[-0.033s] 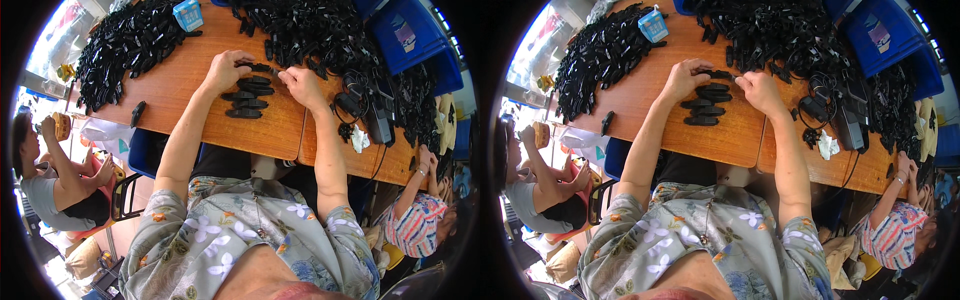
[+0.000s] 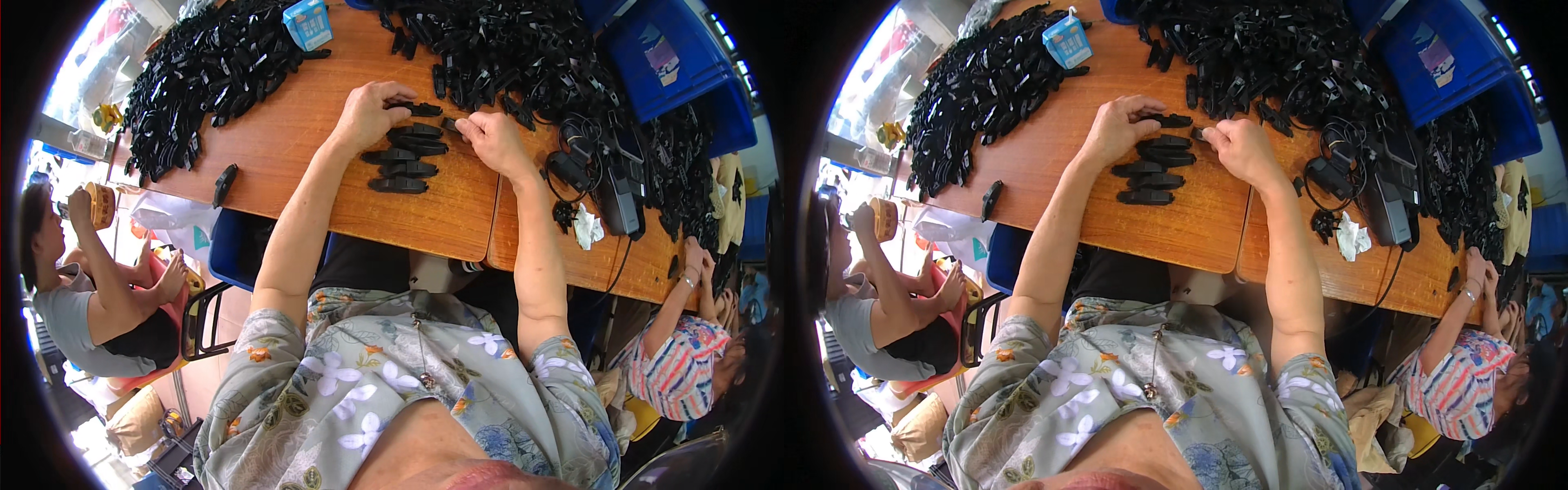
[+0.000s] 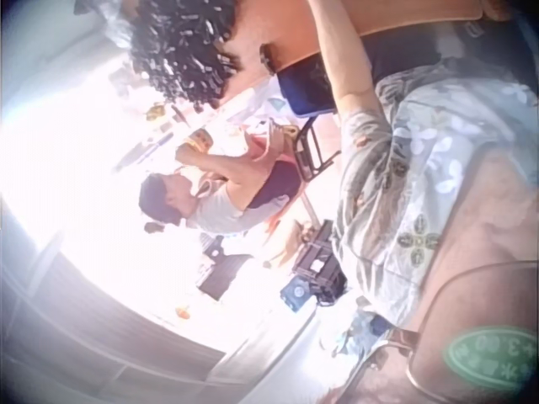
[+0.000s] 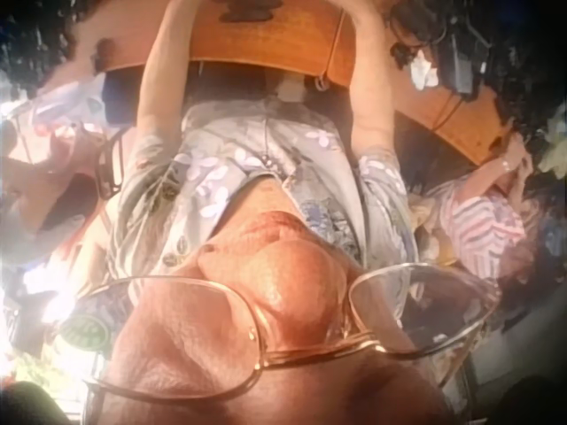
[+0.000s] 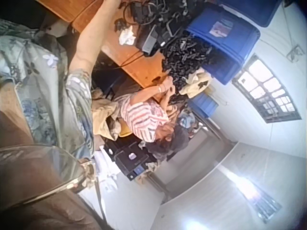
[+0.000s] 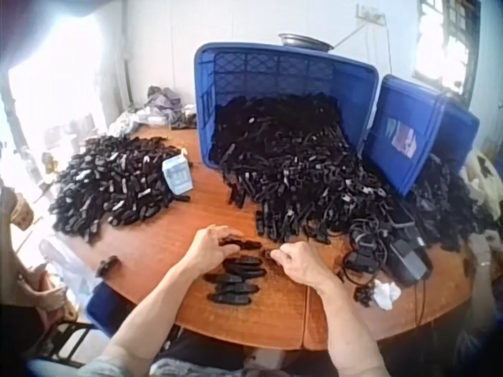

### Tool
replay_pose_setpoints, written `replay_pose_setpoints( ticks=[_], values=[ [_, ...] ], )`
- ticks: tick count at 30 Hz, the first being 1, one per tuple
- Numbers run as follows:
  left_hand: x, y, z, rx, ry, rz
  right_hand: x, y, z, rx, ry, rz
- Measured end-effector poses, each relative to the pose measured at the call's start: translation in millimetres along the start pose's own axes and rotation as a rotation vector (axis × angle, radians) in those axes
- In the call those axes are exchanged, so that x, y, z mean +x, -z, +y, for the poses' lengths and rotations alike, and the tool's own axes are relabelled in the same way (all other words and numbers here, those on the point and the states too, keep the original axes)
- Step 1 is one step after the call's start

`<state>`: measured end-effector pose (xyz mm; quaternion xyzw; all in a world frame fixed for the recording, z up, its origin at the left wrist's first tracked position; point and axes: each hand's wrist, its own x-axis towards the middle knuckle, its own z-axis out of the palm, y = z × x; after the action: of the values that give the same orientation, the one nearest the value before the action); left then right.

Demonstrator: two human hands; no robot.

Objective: The person assembles plastic components by fitting small plastic pieces into larger plastic parts by hand and placing the assembled parts on the table.

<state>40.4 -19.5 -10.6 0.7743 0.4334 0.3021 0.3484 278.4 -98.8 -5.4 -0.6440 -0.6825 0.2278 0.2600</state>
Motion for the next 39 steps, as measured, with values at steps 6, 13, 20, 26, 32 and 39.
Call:
replay_pose_setpoints(
  ticks=[6,13,20,26,32,39],
  values=[
    [4.9,-1.7,1.8,-0.019,-0.009,-0.006,1.6,15.7,-6.0,-0.152,-0.172,-0.057],
    [6.4,-2.5,5.9,-0.019,-0.01,-0.016,-9.6,7.0,-21.1,-0.24,-0.015,0.204],
    [11.3,-1.9,1.4,-0.069,-0.021,-0.084,-3.9,-9.2,-12.3,-0.244,0.288,0.269],
    [11.2,-3.9,-1.9,-0.048,-0.071,-0.095,-0.1,-9.7,-1.3,-0.161,0.34,0.266],
    [11.7,-4.0,-1.7,-0.049,-0.077,-0.092,3.9,-13.7,-2.7,-0.092,0.369,0.269],
    [16.4,1.2,2.9,-0.066,-0.024,-0.162,22.4,-26.2,-9.0,-0.127,0.425,0.282]
  ],
)
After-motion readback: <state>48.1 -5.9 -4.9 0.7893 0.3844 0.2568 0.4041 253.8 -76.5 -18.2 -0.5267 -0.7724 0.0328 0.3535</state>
